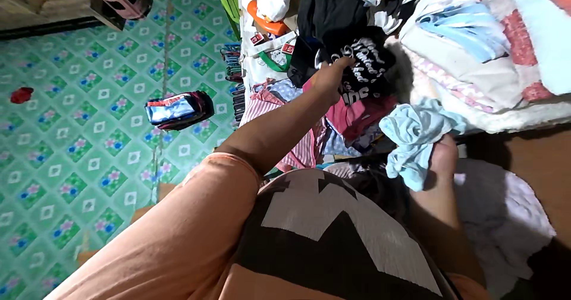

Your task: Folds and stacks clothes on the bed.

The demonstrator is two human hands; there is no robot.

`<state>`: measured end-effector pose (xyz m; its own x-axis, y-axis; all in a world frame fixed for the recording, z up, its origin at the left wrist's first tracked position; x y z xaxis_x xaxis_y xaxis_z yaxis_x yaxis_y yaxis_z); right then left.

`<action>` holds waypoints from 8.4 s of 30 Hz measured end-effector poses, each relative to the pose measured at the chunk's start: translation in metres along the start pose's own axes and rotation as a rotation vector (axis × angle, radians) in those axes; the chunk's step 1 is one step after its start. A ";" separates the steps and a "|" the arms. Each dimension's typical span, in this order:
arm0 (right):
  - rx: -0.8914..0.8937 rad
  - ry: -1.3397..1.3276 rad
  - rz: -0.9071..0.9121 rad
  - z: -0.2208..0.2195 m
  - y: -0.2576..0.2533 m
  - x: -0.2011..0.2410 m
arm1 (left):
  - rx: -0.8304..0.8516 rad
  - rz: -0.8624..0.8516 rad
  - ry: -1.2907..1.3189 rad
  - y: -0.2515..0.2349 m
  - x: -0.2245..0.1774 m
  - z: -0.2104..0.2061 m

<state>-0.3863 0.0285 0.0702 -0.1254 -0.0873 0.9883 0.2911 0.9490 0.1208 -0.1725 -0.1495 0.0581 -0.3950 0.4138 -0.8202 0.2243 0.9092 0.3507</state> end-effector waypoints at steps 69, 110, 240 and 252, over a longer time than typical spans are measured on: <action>0.660 1.481 0.297 -0.160 -0.140 -0.052 | -0.346 0.253 -0.397 0.171 0.068 0.332; 0.411 1.216 -0.171 -0.206 -0.005 -0.155 | 0.150 -0.083 -0.931 0.146 -0.010 0.287; 0.088 -0.241 -0.528 -0.005 -0.035 -0.125 | 0.187 0.043 -0.027 0.029 0.075 0.090; 0.255 0.365 -0.402 0.024 -0.014 -0.115 | 0.086 0.065 0.137 0.074 0.117 0.101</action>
<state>-0.3988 0.0329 -0.0477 0.1689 -0.5102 0.8433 0.0459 0.8587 0.5104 -0.1125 -0.0384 -0.0572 -0.4936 0.4790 -0.7259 0.3263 0.8757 0.3560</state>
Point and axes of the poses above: each hand's wrist, its own y-axis away from the middle knuckle, its own z-axis out of the back of the hand, x = y × z, the point moved 1 cm from there along -y, towards the middle knuckle, and after that the axes turned 10 degrees about x, right-handed, at the moved point
